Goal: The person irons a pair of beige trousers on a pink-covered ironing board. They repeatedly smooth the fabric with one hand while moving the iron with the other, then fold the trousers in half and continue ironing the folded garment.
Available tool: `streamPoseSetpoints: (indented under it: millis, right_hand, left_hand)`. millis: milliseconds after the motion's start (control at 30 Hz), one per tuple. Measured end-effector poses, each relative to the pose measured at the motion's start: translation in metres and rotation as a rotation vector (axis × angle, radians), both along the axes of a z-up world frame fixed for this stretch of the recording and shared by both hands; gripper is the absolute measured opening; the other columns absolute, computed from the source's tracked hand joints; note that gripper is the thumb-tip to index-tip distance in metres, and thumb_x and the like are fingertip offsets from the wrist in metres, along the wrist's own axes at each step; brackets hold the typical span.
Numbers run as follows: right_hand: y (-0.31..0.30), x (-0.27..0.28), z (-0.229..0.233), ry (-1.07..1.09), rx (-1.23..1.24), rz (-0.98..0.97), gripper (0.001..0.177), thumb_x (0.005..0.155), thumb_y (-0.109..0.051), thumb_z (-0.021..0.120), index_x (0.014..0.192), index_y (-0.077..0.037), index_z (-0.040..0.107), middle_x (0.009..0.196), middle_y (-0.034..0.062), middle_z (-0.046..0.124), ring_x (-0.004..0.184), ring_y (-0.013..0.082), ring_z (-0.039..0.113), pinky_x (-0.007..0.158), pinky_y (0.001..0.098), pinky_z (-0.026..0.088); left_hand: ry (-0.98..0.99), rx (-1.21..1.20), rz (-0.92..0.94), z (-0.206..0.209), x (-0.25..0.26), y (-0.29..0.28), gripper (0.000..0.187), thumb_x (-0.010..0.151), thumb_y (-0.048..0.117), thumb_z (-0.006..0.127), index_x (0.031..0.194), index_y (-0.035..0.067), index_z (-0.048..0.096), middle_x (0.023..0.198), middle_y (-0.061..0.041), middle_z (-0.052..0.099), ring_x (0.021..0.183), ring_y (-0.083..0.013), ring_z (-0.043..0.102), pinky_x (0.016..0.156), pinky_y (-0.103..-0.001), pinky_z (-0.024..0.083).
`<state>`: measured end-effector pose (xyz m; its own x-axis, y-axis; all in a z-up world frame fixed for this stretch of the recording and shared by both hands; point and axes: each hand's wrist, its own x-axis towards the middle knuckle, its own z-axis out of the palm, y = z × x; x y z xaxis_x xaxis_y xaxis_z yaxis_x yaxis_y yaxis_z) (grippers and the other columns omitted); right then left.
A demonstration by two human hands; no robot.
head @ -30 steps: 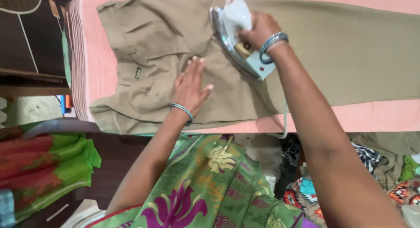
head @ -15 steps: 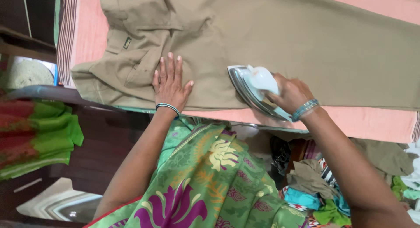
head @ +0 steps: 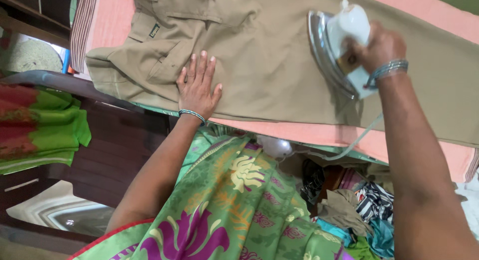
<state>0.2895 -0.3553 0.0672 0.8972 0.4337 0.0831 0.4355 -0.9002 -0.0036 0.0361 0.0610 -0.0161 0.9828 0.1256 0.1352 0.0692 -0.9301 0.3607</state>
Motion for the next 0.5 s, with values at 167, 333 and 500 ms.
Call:
streamPoseSetpoints:
  millis: [167, 333, 500]
  right_hand:
    - [0.004, 0.093, -0.013, 0.025, 0.082, -0.054, 0.043, 0.09, -0.041, 0.081, 0.103, -0.001, 0.074, 0.088, 0.0245, 0.072, 0.076, 0.0402, 0.071, 0.071, 0.0482, 0.057]
    - [0.025, 0.122, -0.034, 0.239, 0.227, -0.248, 0.029, 0.093, -0.031, 0.072, 0.1, -0.003, 0.074, 0.085, 0.0177, 0.073, 0.071, 0.0281, 0.072, 0.064, 0.0441, 0.057]
    - [0.049, 0.059, -0.002, 0.377, 0.36, -0.292, 0.033, 0.09, -0.03, 0.082, 0.098, 0.0, 0.071, 0.083, 0.0125, 0.073, 0.067, 0.0225, 0.071, 0.06, 0.0389, 0.058]
  left_hand:
    - [-0.001, -0.027, -0.005, 0.0, -0.003, 0.003, 0.075, 0.098, 0.038, 0.058, 0.164, 0.017, 0.031, 0.172, -0.008, 0.022, 0.159, -0.0271, 0.02, 0.123, -0.05, 0.015]
    - [0.013, -0.041, -0.002, 0.0, -0.002, 0.002, 0.073, 0.098, 0.036, 0.059, 0.164, 0.017, 0.034, 0.172, -0.008, 0.024, 0.159, -0.027, 0.021, 0.123, -0.051, 0.016]
    - [-0.023, -0.048, -0.009, -0.001, -0.004, 0.002, 0.072, 0.098, 0.035, 0.059, 0.163, 0.016, 0.035, 0.172, -0.008, 0.025, 0.158, -0.0273, 0.022, 0.123, -0.051, 0.016]
